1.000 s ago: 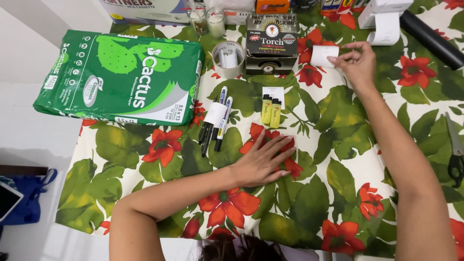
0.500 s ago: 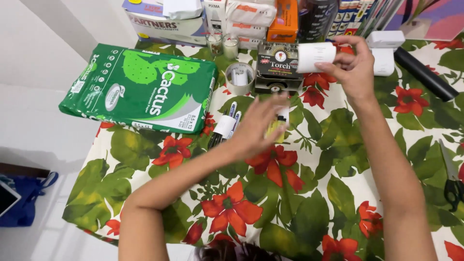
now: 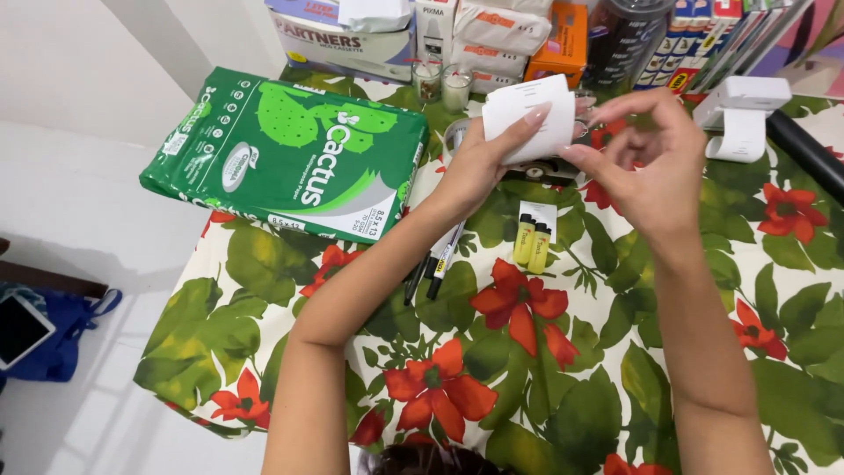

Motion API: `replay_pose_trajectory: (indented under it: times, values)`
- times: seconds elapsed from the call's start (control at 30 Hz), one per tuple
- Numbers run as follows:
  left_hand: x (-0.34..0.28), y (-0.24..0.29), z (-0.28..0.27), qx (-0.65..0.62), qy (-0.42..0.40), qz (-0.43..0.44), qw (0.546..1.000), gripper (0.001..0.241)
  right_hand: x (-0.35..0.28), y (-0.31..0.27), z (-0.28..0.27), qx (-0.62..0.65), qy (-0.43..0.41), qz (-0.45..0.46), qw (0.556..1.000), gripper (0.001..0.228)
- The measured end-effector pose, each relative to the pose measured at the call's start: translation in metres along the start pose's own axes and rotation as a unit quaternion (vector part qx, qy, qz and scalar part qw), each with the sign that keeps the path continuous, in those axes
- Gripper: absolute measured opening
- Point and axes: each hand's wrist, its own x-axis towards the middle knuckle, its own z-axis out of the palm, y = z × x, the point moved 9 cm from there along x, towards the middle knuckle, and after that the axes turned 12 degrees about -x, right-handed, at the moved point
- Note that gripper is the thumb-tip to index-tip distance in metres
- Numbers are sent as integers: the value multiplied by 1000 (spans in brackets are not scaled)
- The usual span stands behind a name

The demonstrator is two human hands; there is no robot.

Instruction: Sorting and preparing various small retail items, receipts, and office supplies on a table.

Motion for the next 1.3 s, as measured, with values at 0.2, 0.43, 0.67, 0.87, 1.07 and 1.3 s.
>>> replay_pose_trajectory:
  times: [0.2, 0.43, 0.67, 0.87, 1.07, 1.3]
  values:
    - [-5, -6, 1, 17, 29, -25, 999, 63, -2, 15, 2, -3, 17, 36, 999, 42]
    - [-8, -21, -18, 20, 66, -98, 993, 67, -3, 12, -10, -17, 9, 27, 999, 33]
    - [-20, -1, -3, 92, 95, -94, 987, 70, -10, 15, -13, 7, 12, 24, 1000, 31]
    - [-27, 13, 3, 118, 105, -81, 984, 69, -10, 8, -16, 28, 19, -24, 999, 23]
    - [-22, 22, 18, 152, -45, 55, 986, 50, -10, 11, -17, 52, 9, 0, 999, 21]
    - [-23, 23, 20, 144, -50, 61, 986, 48, -10, 14, -16, 51, 6, 1, 999, 21]
